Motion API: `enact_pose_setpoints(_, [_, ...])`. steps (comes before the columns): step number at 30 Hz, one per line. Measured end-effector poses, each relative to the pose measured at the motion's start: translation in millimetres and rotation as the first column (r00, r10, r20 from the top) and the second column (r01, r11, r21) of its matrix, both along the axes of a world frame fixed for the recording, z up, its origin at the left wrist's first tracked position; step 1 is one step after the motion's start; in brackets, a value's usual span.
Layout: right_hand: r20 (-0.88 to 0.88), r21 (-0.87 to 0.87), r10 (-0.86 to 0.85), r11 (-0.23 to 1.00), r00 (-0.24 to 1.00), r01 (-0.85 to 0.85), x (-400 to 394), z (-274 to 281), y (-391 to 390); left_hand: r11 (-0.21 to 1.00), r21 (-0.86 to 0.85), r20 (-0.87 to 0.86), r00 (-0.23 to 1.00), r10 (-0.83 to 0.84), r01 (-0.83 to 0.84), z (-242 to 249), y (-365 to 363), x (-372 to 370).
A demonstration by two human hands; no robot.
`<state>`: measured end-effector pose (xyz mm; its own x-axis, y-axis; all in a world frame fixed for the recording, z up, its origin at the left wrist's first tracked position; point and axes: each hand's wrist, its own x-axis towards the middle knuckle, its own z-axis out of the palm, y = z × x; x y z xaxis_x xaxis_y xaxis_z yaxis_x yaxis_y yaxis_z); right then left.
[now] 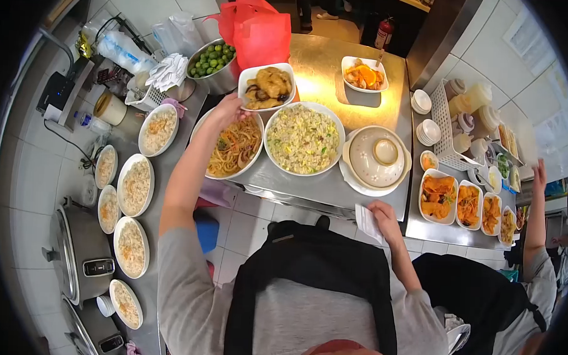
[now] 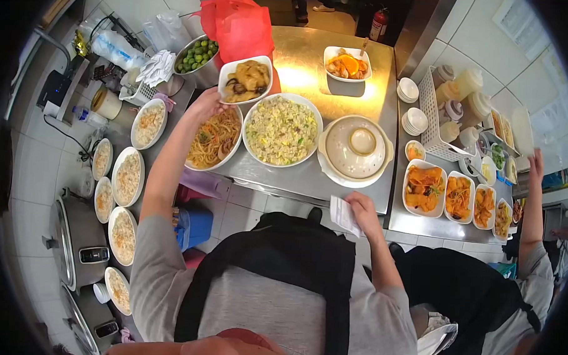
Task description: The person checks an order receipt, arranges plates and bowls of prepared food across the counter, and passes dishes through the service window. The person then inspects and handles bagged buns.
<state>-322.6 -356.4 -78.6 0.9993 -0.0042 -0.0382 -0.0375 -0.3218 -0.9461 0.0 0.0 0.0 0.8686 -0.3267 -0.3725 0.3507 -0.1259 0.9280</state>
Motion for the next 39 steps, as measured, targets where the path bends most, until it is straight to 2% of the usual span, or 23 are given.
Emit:
enact_pose_setpoints(2, [-0.198, 0.152, -0.144, 0.973, 0.97, 0.176, -18, 1, 7, 0.981, 0.127, -0.052, 0.989, -0.138, 0.144, -5, 0, 22])
enact_pose_setpoints(3, [-0.189, 0.085, -0.164, 0.979, 0.968, 0.183, -10, 15, -21, 0.987, 0.059, -0.044, 0.988, -0.148, 0.151, -23, -26, 47])
enact_pose_setpoints(5, [-0.269, 0.268, -0.174, 0.931, 0.947, 0.247, -15, 16, -5, 0.969, 0.177, -0.085, 0.984, -0.157, 0.17, -28, -17, 67])
enact_pose_setpoints(7, [-0.254, 0.325, -0.171, 0.912, 0.952, 0.25, -9, 24, 12, 0.957, 0.228, -0.111, 0.981, -0.158, 0.18, -23, -13, 78])
enact_pose_setpoints(9, [-0.15, 0.363, -0.228, 0.892, 0.962, 0.268, 2, 35, 34, 0.872, 0.339, -0.154, 0.935, -0.318, 0.353, -22, -6, 88])
enact_pose_setpoints(10, [-0.091, 0.392, -0.234, 0.885, 0.968, 0.251, 11, 37, 43, 0.873, 0.334, -0.158, 0.934, -0.321, 0.356, -25, -1, 94])
enact_pose_setpoints(13, [-0.028, 0.432, -0.391, 0.825, 0.92, 0.364, 50, 46, 78, 0.575, 0.722, -0.095, 0.878, -0.469, 0.386, -37, 6, 111])
enact_pose_setpoints(14, [-0.03, 0.438, -0.399, 0.819, 0.916, 0.371, 63, 49, 84, 0.446, 0.789, -0.131, 0.826, -0.548, 0.422, -35, 7, 114])
enact_pose_setpoints(15, [-0.034, 0.442, -0.411, 0.811, 0.911, 0.383, 74, 53, 90, 0.442, 0.783, -0.14, 0.816, -0.561, 0.438, -35, 8, 110])
enact_pose_setpoints(17, [0.008, 0.456, -0.439, 0.801, 0.898, 0.388, 99, 58, 108, 0.43, 0.896, 0.184, 0.793, -0.58, 0.107, -28, 11, 100])
enact_pose_setpoints(18, [0.058, 0.478, -0.453, 0.795, 0.89, 0.373, 109, 60, 117, 0.411, 0.906, 0.359, 0.699, -0.618, -0.102, -23, 14, 93])
enact_pose_setpoints(19, [0.06, 0.475, -0.454, 0.796, 0.889, 0.375, 117, 62, 124, 0.415, 0.904, 0.361, 0.698, -0.618, -0.101, -15, 18, 83])
enact_pose_setpoints(21, [0.022, 0.509, -0.435, 0.779, 0.9, 0.365, 128, 66, 136, 0.74, 0.67, 0.614, 0.609, -0.502, -0.065, 1, 26, 55])
enact_pose_setpoints(23, [0.015, 0.488, -0.419, 0.796, 0.908, 0.358, 133, 66, 146, 0.879, 0.411, 0.46, 0.778, -0.428, 0.241, 31, 28, 8])
enact_pose_setpoints(25, [0.009, 0.542, -0.437, 0.758, 0.899, 0.363, 136, 71, 161, 0.848, 0.399, 0.504, 0.69, -0.52, 0.349, 32, 39, -20])
enact_pose_setpoints(30, [-0.015, 0.477, -0.42, 0.795, 0.907, 0.376, 134, 60, 171, 0.875, 0.088, 0.355, 0.805, -0.475, 0.477, 18, 68, -84])
enact_pose_setpoints(31, [-0.014, 0.445, -0.416, 0.811, 0.909, 0.379, 133, 56, 172, 0.854, -0.041, 0.392, 0.795, -0.463, 0.518, 8, 73, -98])
enact_pose_setpoints(33, [0.078, 0.463, -0.393, 0.828, 0.916, 0.316, 133, 36, 168, 0.757, -0.137, 0.185, 0.768, -0.614, 0.639, 1, 88, -130])
enact_pose_setpoints(34, [-0.023, 0.416, -0.408, 0.826, 0.913, 0.38, 128, 44, 171, 0.726, -0.189, 0.085, 0.748, -0.659, 0.661, -10, 93, -149])
enact_pose_setpoints(36, [0.037, 0.521, -0.246, 0.832, 0.969, 0.191, 124, 39, 166, 0.703, -0.413, 0.02, 0.778, -0.628, 0.579, -61, 102, -183])
enact_pose_setpoints(37, [0.068, 0.529, -0.276, 0.825, 0.959, 0.2, 126, 36, 175, 0.76, -0.427, 0.011, 0.843, -0.538, 0.49, -95, 112, -199])
enact_pose_setpoints(38, [0.027, 0.514, -0.194, 0.844, 0.981, 0.153, 119, 44, 178, 0.855, -0.48, -0.079, 0.961, -0.267, 0.198, -135, 123, -211])
enact_pose_setpoints(39, [0.022, 0.529, -0.158, 0.84, 0.987, 0.123, 116, 42, 181, 0.855, -0.51, -0.177, 0.984, 0.008, -0.099, -175, 135, -223])
